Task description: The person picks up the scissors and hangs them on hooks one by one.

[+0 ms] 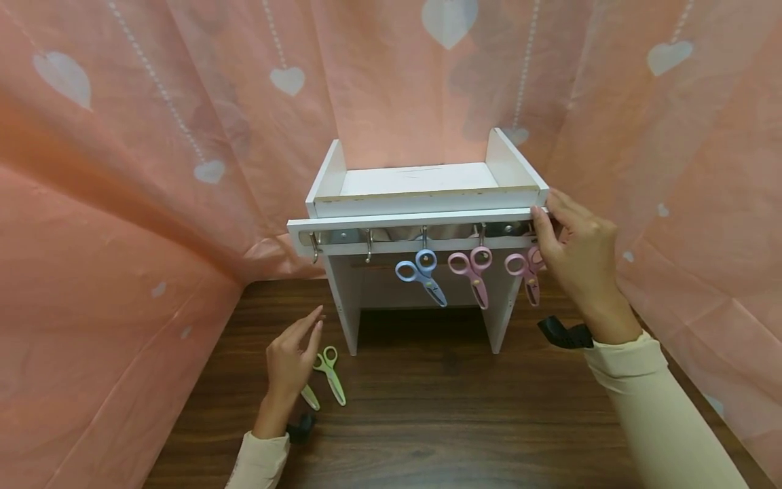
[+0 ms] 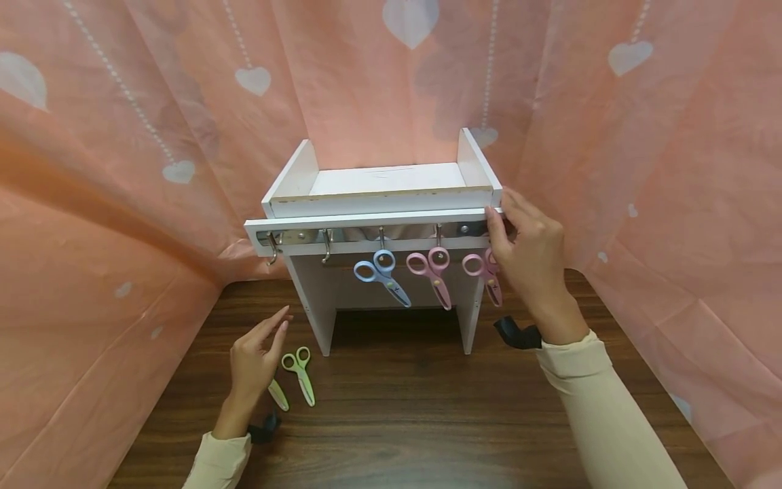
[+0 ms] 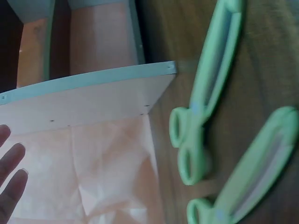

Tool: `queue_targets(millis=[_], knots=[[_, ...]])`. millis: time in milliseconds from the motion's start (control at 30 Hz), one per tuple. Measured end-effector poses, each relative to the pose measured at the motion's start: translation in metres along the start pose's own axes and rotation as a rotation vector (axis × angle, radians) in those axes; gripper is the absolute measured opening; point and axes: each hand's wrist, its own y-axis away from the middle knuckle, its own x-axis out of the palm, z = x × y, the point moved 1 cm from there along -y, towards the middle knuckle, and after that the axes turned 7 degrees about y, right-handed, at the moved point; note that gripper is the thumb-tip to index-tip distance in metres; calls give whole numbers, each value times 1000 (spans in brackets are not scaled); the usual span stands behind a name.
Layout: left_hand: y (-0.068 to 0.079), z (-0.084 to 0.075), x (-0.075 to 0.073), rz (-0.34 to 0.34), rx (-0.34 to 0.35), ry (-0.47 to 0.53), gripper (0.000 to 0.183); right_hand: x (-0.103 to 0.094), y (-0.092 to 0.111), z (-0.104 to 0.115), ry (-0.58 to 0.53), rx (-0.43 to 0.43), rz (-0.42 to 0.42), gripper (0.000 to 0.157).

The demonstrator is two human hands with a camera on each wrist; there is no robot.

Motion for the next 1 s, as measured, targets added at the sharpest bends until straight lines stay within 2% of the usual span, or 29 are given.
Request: queue_targets(millis=[167, 367, 567, 867, 1000], knots=[[14, 4, 2, 34, -40, -33, 29, 0, -1, 0, -7, 2, 3, 15], [27, 6, 1, 73, -118, -48, 23, -1, 0, 1, 2, -14, 16, 15], [34, 5, -2, 119, -164, -66, 20, -2, 0, 1, 27, -30, 24, 18], [43, -2, -9, 235, -282, -144, 18, 0, -2, 1, 15, 2, 20, 25], [46, -5, -11, 272, -323, -147, 17, -1, -1, 1, 32, -4, 21, 26]])
